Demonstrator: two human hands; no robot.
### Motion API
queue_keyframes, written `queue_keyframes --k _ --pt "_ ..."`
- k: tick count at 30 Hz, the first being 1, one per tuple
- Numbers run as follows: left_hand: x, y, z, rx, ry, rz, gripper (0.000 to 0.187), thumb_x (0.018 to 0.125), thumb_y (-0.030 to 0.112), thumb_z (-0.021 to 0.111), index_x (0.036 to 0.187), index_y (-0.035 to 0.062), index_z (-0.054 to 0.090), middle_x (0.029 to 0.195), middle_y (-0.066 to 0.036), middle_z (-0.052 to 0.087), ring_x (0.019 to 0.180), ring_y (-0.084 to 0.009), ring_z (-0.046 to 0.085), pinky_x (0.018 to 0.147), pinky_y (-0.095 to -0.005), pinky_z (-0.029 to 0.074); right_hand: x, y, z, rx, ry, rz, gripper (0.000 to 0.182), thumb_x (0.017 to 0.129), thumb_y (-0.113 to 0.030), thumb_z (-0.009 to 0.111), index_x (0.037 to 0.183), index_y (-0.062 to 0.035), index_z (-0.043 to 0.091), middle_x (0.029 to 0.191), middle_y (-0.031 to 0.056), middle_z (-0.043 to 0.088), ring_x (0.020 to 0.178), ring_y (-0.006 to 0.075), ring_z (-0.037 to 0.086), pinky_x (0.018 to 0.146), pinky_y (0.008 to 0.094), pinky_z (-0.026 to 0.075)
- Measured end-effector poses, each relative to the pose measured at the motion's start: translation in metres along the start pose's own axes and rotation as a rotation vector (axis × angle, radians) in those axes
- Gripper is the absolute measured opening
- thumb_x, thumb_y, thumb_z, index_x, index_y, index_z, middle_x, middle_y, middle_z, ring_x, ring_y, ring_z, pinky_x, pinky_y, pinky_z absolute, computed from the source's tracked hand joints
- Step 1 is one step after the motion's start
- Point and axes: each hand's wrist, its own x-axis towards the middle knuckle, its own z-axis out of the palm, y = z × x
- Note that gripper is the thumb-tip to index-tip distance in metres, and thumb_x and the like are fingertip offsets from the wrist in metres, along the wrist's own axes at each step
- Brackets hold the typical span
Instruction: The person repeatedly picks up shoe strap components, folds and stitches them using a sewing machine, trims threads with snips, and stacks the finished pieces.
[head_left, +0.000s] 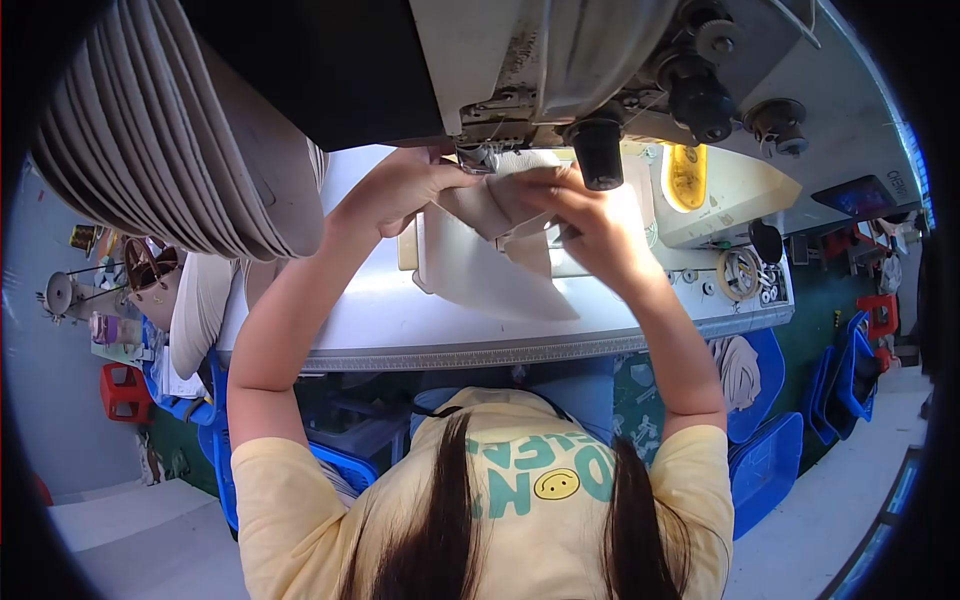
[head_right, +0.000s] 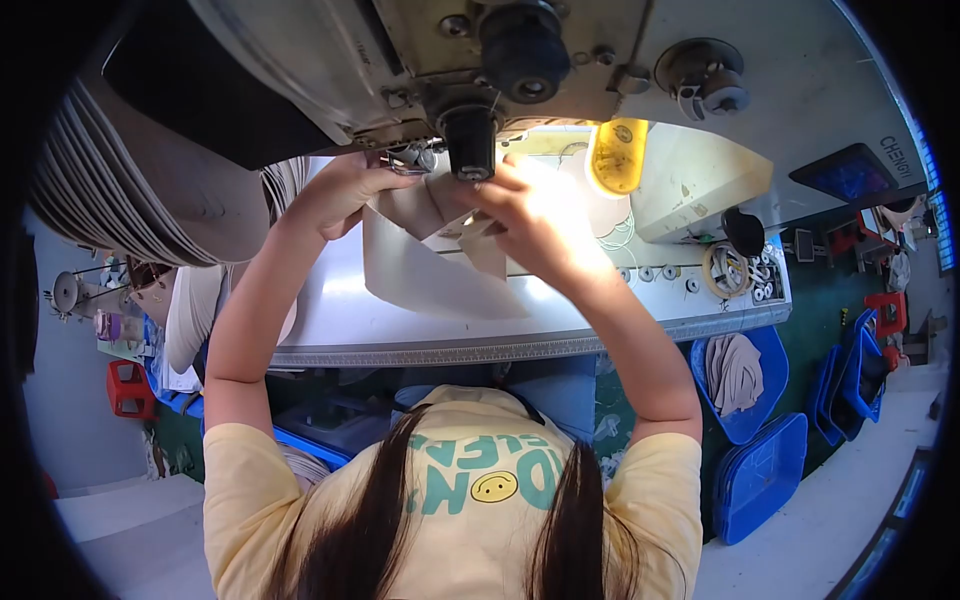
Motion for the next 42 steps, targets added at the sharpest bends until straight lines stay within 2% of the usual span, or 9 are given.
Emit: queue_keyframes --k 6,12,17,19,21,22,24,31,42 --pt "-0.010 -0.001 0.005 -0.149 -0.042 -0.086 0.032 0.079 0.007 0.057 0.109 0.0017 0.048 0.098 -0.007 0.057 0.088 -0.0142 0.058 0.076 -0.0281 0.048 0.010 0.029 0.002 0.077 0.041 -0.025 0.021 0.055 0.007 0.056 0.073 -0.0035 0.059 0.067 0.0088 0.055 0.067 0.0277 0.054 0.060 0.0346 0.045" --pt "-0.014 -0.015 0.018 -0.252 0.016 -0.010 0.029 0.081 0.009 0.055 0.109 0.0061 0.048 0.097 -0.004 0.058 0.085 -0.0128 0.059 0.076 -0.0272 0.048 0.006 0.025 0.001 0.019 0.055 0.054 0.022 0.055 0.004 0.058 0.076 -0.0043 0.059 0.071 0.0077 0.055 0.066 0.0281 0.053 0.058 0.0348 0.044" --pt "-0.006 -0.014 0.010 -0.271 -0.004 -0.004 0.023 0.080 0.010 0.055 0.103 0.0038 0.054 0.088 -0.005 0.060 0.078 -0.0123 0.060 0.071 -0.0270 0.050 -0.010 -0.031 0.011 0.144 0.000 0.183 0.045 0.063 0.001 0.059 0.107 -0.0101 0.056 0.103 0.0050 0.056 0.080 0.0234 0.059 0.064 0.0310 0.049" --pt "-0.002 -0.015 0.010 -0.270 -0.024 0.044 0.024 0.079 0.008 0.056 0.103 0.0032 0.054 0.089 -0.006 0.061 0.077 -0.0123 0.060 0.070 -0.0262 0.050 -0.012 -0.037 0.026 0.028 0.191 0.090 0.049 0.060 0.010 0.057 0.106 -0.0054 0.058 0.110 0.0076 0.057 0.080 0.0223 0.061 0.065 0.0272 0.051" --pt "-0.003 -0.014 0.014 -0.313 0.005 0.031 0.022 0.078 0.006 0.057 0.099 0.0022 0.052 0.083 -0.006 0.059 0.066 -0.0113 0.058 0.055 -0.0222 0.047 -0.011 -0.020 0.024 0.109 0.158 0.029 0.047 0.059 0.011 0.056 0.103 -0.0041 0.059 0.107 0.0080 0.058 0.081 0.0236 0.061 0.066 0.0285 0.051" --pt "-0.003 -0.018 0.014 -0.325 0.009 0.026 0.021 0.078 0.006 0.057 0.098 0.0021 0.052 0.081 -0.006 0.059 0.063 -0.0110 0.057 0.051 -0.0216 0.045 -0.005 -0.014 0.018 0.089 0.158 -0.028 0.037 0.063 -0.001 0.062 0.100 -0.0064 0.059 0.094 0.0059 0.058 0.076 0.0228 0.060 0.063 0.0307 0.049" --pt "-0.006 -0.015 0.021 -0.406 0.048 0.022 0.018 0.079 0.003 0.054 0.096 0.0009 0.048 0.076 -0.007 0.056 0.053 -0.0104 0.052 0.039 -0.0201 0.037 0.001 -0.011 0.001 0.086 -0.009 0.051 0.038 0.063 -0.001 0.061 0.100 -0.0093 0.060 0.087 0.0075 0.058 0.073 0.0250 0.060 0.063 0.0319 0.048" --pt "-0.007 -0.023 0.028 -0.487 -0.006 0.129 0.021 0.081 -0.001 0.048 0.101 -0.0014 0.044 0.075 -0.011 0.057 0.049 -0.0129 0.053 0.038 -0.0208 0.038 0.010 0.002 -0.013 0.013 -0.063 -0.040 0.032 0.064 -0.004 0.061 0.095 -0.0120 0.064 0.084 0.0067 0.060 0.070 0.0253 0.061 0.062 0.0331 0.049" --pt "-0.015 -0.026 0.045 -0.252 0.177 0.186 0.020 0.084 0.000 0.048 0.100 0.0006 0.037 0.070 -0.013 0.058 0.049 -0.0157 0.058 0.039 -0.0219 0.041 0.013 0.029 -0.007 0.085 -0.041 -0.062 0.020 0.065 -0.007 0.062 0.085 -0.0049 0.063 0.072 0.0104 0.060 0.068 0.0282 0.059 0.063 0.0338 0.046"
